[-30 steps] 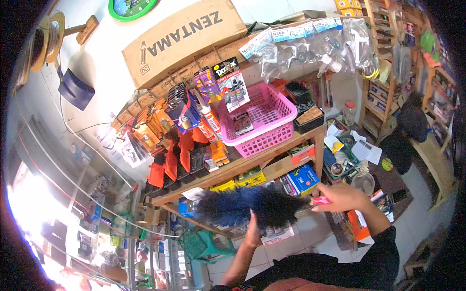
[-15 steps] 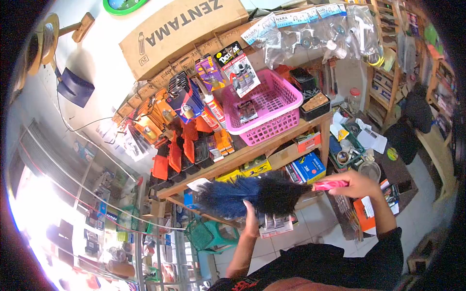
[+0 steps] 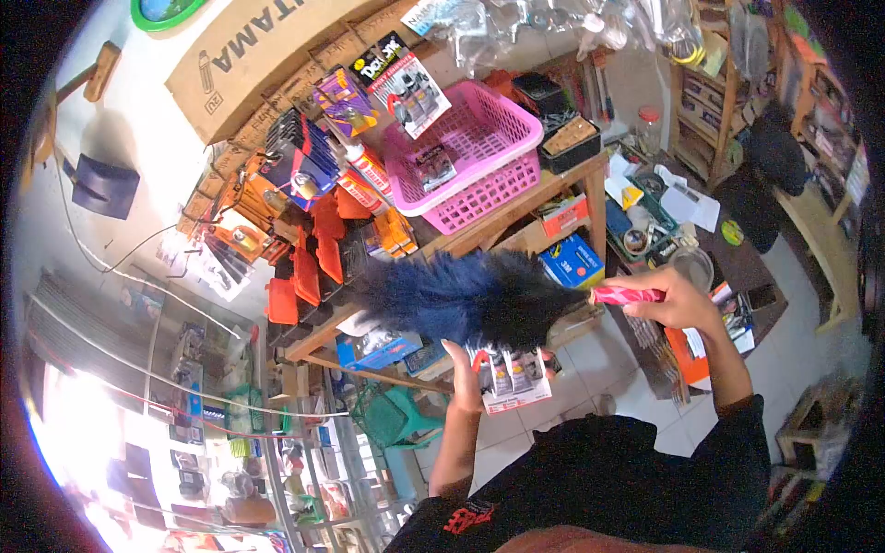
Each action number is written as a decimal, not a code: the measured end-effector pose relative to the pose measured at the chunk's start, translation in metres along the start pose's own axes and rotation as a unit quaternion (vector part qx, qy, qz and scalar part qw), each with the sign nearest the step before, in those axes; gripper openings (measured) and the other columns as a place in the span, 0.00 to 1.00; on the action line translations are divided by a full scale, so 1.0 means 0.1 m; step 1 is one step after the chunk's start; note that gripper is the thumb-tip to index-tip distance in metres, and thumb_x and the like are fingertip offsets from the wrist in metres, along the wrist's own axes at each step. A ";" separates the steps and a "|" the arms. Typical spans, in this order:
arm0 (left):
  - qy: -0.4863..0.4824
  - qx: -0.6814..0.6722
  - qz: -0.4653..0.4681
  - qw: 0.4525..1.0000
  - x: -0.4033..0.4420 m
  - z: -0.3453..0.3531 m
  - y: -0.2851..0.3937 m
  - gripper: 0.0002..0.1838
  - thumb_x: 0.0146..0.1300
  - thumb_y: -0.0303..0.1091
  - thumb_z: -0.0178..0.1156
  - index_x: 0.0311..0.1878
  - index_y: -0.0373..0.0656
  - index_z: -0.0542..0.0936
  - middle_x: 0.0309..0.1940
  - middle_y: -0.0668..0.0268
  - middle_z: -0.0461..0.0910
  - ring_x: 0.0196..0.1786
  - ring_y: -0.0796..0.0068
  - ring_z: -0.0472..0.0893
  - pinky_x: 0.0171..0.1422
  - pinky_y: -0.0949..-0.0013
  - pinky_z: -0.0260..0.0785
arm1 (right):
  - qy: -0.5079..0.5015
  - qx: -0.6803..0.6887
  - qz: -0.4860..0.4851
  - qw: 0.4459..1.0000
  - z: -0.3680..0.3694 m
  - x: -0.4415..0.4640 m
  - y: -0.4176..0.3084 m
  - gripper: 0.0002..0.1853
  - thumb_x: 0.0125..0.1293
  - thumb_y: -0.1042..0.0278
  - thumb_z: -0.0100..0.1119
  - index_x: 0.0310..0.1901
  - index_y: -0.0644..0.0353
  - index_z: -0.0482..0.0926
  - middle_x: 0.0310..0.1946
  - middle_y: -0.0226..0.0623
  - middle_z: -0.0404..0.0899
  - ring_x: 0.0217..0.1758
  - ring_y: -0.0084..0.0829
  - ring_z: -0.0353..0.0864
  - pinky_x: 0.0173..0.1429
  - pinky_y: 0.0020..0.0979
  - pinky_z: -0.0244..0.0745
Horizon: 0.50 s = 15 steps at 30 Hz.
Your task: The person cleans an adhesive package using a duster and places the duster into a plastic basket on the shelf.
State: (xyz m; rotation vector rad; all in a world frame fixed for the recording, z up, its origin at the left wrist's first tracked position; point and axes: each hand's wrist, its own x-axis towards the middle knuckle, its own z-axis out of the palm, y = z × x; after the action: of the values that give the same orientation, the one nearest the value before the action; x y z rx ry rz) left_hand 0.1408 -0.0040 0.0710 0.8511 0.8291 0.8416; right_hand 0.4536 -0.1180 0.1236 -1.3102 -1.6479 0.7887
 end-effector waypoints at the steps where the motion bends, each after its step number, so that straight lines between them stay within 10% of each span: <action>1: 0.017 -0.003 0.003 1.000 0.02 -0.03 0.00 0.46 0.61 0.75 0.30 0.67 0.44 0.62 0.59 0.58 0.70 0.56 0.58 0.74 0.61 0.56 0.68 | -0.015 -0.006 0.008 1.000 0.00 -0.04 -0.01 0.22 0.60 0.65 0.63 0.56 0.58 0.76 0.52 0.38 0.80 0.51 0.25 0.79 0.57 0.28 0.71; 12: 0.087 -0.012 0.066 0.994 -0.03 0.06 0.05 0.42 0.68 0.65 0.33 0.72 0.38 0.50 0.70 0.64 0.54 0.69 0.68 0.59 0.71 0.65 0.52 | 0.021 0.040 0.016 0.999 -0.01 -0.22 0.25 0.23 0.58 0.66 0.65 0.56 0.64 0.75 0.50 0.41 0.80 0.53 0.30 0.79 0.59 0.30 0.69; 15: 0.108 -0.004 0.068 0.992 -0.01 0.02 0.06 0.39 0.67 0.65 0.37 0.68 0.41 0.60 0.65 0.64 0.64 0.64 0.65 0.66 0.67 0.65 0.58 | 0.002 0.046 0.029 0.999 0.00 -0.26 0.26 0.24 0.59 0.64 0.64 0.56 0.62 0.75 0.50 0.42 0.80 0.52 0.30 0.79 0.58 0.30 0.70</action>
State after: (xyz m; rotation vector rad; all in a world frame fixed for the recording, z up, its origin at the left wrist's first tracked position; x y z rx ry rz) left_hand 0.1406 -0.0035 0.0774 0.8265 0.9637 1.0692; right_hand 0.4667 -0.1369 0.0943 -1.2980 -1.5588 0.8860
